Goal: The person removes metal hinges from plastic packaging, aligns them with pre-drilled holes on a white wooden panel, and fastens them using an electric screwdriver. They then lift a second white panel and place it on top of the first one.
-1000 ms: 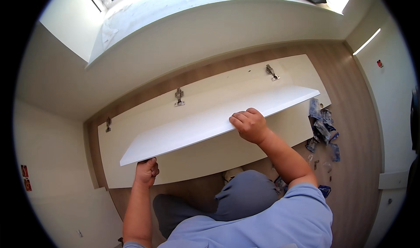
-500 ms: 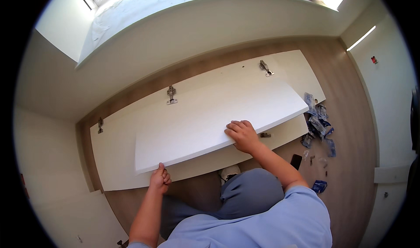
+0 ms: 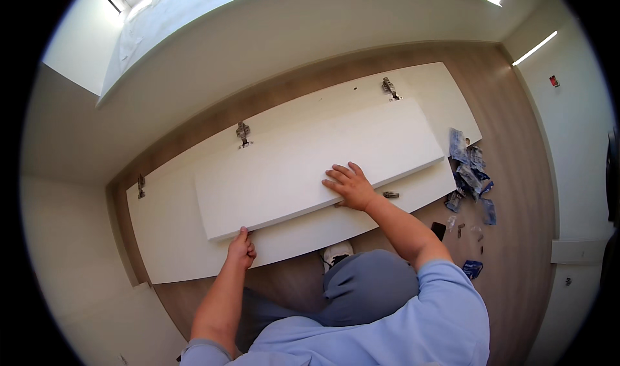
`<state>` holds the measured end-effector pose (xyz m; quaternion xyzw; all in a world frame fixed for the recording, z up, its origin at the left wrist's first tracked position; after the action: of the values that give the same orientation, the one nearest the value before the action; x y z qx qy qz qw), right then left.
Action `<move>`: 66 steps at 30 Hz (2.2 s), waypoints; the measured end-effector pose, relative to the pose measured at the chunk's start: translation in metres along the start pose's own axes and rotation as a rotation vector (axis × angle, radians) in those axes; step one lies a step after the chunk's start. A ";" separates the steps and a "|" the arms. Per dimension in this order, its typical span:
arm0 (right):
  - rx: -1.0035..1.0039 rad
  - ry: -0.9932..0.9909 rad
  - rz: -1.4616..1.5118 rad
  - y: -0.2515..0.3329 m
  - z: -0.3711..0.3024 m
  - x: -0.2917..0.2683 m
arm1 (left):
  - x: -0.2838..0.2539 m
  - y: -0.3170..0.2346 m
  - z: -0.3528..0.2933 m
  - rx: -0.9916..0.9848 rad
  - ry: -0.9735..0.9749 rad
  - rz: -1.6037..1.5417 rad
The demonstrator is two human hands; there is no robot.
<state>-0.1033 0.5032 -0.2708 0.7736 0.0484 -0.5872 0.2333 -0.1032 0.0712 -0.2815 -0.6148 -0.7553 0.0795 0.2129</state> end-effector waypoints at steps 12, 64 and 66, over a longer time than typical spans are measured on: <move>0.122 0.161 0.063 -0.006 0.004 -0.003 | 0.010 -0.023 0.001 -0.087 -0.066 0.337; 0.305 -0.377 1.753 0.085 -0.253 -0.053 | 0.077 0.032 -0.102 0.214 0.357 0.129; 0.194 -0.200 1.723 0.078 -0.204 -0.084 | 0.124 0.020 -0.094 0.233 0.472 0.039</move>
<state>0.0791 0.5359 -0.1274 0.5023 -0.6244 -0.2729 0.5323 -0.0651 0.1813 -0.1768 -0.6020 -0.6584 0.0243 0.4511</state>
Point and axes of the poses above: each hand's wrist, its own z-axis towards the middle knuckle, its own x-axis out of the palm, y = z × x, the point moved 1 cm from there along z, towards the middle knuckle, and after that the axes turned 9 degrees about y, right-handed, at the moved point
